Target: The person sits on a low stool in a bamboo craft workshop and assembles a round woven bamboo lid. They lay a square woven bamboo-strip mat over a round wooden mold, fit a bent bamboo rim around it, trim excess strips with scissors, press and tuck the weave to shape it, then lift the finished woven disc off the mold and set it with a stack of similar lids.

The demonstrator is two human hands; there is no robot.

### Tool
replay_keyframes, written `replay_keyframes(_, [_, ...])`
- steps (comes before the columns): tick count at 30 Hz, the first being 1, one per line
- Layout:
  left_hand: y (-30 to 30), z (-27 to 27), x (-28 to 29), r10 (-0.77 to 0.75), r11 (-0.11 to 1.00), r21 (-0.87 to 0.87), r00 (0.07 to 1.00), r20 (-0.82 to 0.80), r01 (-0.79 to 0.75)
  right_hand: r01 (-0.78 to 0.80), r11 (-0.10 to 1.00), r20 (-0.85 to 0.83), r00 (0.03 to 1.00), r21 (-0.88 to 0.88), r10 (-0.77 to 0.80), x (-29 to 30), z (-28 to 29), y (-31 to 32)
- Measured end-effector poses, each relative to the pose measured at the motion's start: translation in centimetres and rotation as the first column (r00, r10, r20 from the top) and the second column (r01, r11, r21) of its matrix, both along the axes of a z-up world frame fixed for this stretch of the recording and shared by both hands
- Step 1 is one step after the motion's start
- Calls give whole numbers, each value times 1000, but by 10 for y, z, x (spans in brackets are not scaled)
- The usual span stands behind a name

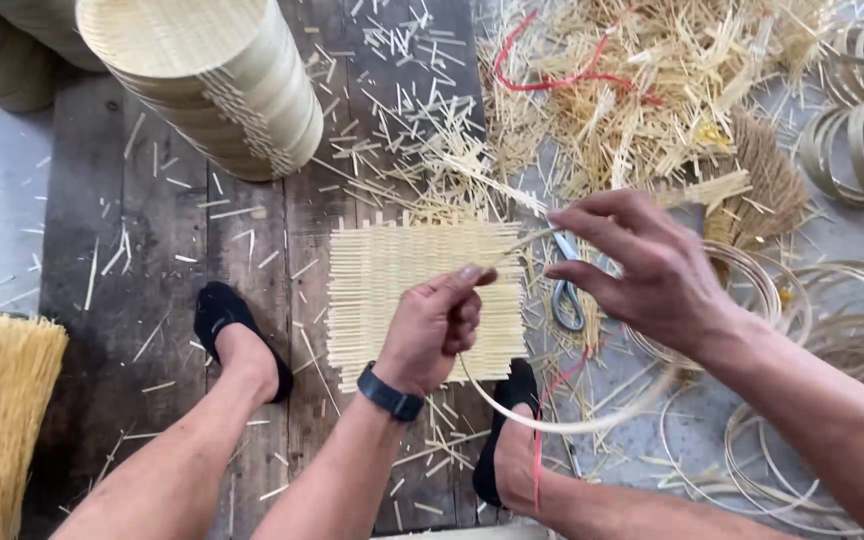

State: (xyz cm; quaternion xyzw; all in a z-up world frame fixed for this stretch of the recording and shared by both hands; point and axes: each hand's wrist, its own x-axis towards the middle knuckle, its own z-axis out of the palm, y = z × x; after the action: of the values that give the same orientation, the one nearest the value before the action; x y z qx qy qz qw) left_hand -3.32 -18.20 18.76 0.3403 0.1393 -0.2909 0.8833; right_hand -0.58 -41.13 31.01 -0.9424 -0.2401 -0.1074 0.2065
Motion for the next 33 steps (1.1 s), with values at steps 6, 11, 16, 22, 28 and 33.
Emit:
replay_keyframes(6, [-17, 17, 9, -229, 973, 13, 973, -40, 230, -224, 974, -67, 973, -42, 221, -14, -13, 17])
replay_keyframes(11, [-30, 25, 14, -380, 907, 197, 925, 5, 372, -280, 946, -58, 960, -163, 274, -28, -6, 47])
replay_keyframes(16, [-29, 36, 21, -265, 914, 318, 964, -4, 253, -261, 956, -5, 965, -137, 262, -15, -6, 43])
replay_keyframes(22, [41, 47, 35, -41, 947, 321, 987, 155, -11, 447, 884, -372, 804, -136, -464, 27, -70, -88])
replay_keyframes(28, [99, 32, 28, 280, 960, -67, 926, 252, -272, -72, 608, -506, 635, -791, -583, -44, -229, -129])
replay_keyframes(33, [107, 37, 29, 281, 954, 28, 921, 269, -299, -433, 674, -788, 472, -599, -396, -52, -270, -144])
